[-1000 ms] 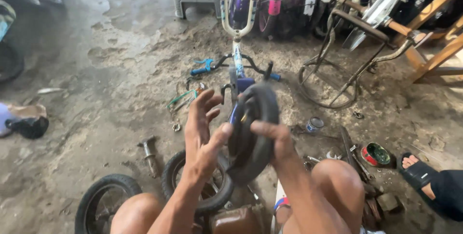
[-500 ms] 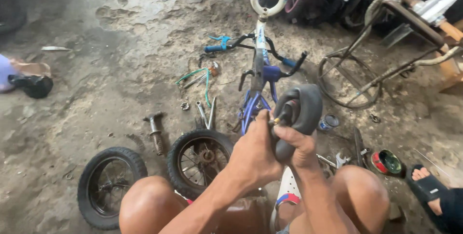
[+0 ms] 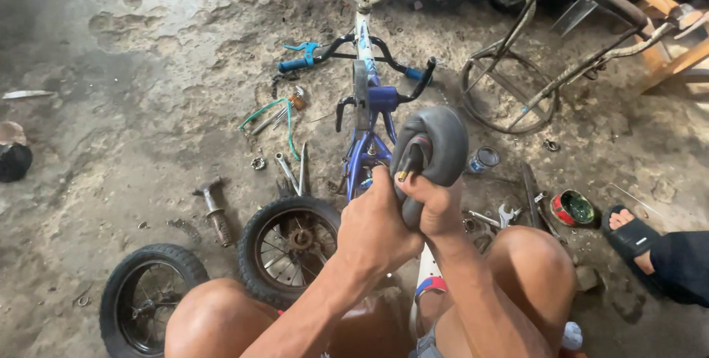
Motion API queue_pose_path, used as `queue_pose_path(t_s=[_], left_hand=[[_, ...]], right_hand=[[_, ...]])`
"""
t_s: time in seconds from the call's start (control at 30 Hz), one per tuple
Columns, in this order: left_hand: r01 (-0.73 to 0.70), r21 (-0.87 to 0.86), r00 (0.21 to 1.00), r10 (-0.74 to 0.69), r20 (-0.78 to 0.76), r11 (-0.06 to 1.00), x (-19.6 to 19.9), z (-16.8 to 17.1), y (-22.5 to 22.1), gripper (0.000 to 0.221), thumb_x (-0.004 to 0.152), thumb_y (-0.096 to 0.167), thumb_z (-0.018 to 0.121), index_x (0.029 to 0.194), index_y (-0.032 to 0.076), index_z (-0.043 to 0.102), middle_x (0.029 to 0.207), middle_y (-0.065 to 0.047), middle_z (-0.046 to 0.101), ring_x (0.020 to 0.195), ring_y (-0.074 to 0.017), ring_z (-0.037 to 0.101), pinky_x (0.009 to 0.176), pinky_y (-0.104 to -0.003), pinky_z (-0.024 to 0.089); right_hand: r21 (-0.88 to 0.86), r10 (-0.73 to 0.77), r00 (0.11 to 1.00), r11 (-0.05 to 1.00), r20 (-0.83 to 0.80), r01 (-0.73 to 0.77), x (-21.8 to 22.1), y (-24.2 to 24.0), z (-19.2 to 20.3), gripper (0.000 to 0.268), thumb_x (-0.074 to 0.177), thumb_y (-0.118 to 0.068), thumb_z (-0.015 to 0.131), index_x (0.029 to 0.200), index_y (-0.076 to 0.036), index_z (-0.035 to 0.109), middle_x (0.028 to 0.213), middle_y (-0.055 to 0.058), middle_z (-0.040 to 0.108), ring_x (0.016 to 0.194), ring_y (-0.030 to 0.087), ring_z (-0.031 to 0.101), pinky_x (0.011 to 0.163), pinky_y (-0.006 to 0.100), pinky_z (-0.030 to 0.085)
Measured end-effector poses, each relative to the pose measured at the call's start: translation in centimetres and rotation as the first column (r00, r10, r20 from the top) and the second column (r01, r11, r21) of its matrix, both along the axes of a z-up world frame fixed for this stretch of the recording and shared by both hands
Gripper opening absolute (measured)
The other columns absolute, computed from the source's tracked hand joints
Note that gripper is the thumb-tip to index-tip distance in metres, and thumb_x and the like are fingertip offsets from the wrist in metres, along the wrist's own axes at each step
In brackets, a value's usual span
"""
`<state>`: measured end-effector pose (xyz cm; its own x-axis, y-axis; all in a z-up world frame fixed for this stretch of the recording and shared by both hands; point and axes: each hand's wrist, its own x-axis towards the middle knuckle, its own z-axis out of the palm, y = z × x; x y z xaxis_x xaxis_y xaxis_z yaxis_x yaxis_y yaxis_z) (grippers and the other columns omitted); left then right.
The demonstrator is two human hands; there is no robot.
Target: The person removes an inner tube from a bicycle wheel, then installs a new inner tube and fits the tire back onto the rim. They use a tire lever to secure the tire bead onto the rim.
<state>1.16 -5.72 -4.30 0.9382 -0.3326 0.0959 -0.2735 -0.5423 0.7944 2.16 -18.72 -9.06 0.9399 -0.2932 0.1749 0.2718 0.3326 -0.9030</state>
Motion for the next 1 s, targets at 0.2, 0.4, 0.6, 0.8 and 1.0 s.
queue_pose_path(t_s=[0.2,0.4,0.6,0.8,1.0], left_hand=[[-0.044,0.036,0.999,0.043,0.027,0.998,0.3,-0.3,-0.6,0.052,0.073,0.022,0.078,0.108,0.002,0.045,0.085,-0.026,0.071,0.083,-0.0496,0.069,0.072,-0.056,0.054],[0.061,-0.401,0.901,0.122,0.416,0.914,1.7,1.3,1.1,0.105,0.065,0.012,0.083,0.150,-0.007,0.023,0.126,-0.028,0.055,0.115,-0.0413,0.062,0.097,-0.044,0.050],[0.129,-0.739,0.981,0.025,0.194,0.662,3.0,2.0,6.7,0.060,0.082,-0.015,0.075,0.139,-0.004,0.059,0.119,-0.013,0.069,0.107,-0.0192,0.068,0.098,-0.035,0.057],[0.217,-0.964,0.968,0.094,0.233,0.155,3.9,3.7,8.6,0.017,0.104,-0.005,0.062,0.121,-0.001,0.061,0.111,-0.010,0.070,0.102,-0.0180,0.069,0.098,-0.037,0.058],[-0.183,-0.651,0.676,0.575,0.460,0.737,5.8,3.2,9.3,0.004,0.107,0.002,0.063,0.106,-0.001,0.060,0.094,-0.007,0.062,0.084,-0.0149,0.057,0.078,-0.029,0.051]], right_hand=[[-0.051,0.002,0.992,0.999,0.124,0.004,0.7,0.1,0.7,0.042,0.075,-0.004,0.068,0.116,-0.001,0.065,0.098,0.001,0.063,0.088,0.013,0.059,0.079,0.029,0.047],[0.064,0.114,0.990,0.991,0.077,-0.119,0.3,-1.0,5.8,0.049,0.072,-0.003,0.071,0.121,-0.004,0.065,0.106,0.004,0.070,0.099,0.019,0.068,0.097,0.034,0.054],[0.294,0.276,0.931,0.893,0.238,-0.340,-0.4,-3.4,6.2,0.047,0.086,-0.003,0.072,0.132,-0.005,0.060,0.111,0.005,0.065,0.106,0.031,0.072,0.088,0.048,0.062],[0.117,0.584,0.809,0.809,-0.061,-0.576,-1.2,-4.9,5.5,0.041,0.103,-0.018,0.058,0.132,0.010,0.060,0.110,0.026,0.075,0.097,0.032,0.073,0.083,0.039,0.059],[-0.197,0.132,0.987,0.969,-0.093,-0.148,2.0,-6.3,3.5,0.021,0.107,-0.013,0.053,0.118,0.003,0.060,0.095,0.012,0.071,0.074,0.018,0.069,0.064,0.034,0.061]])
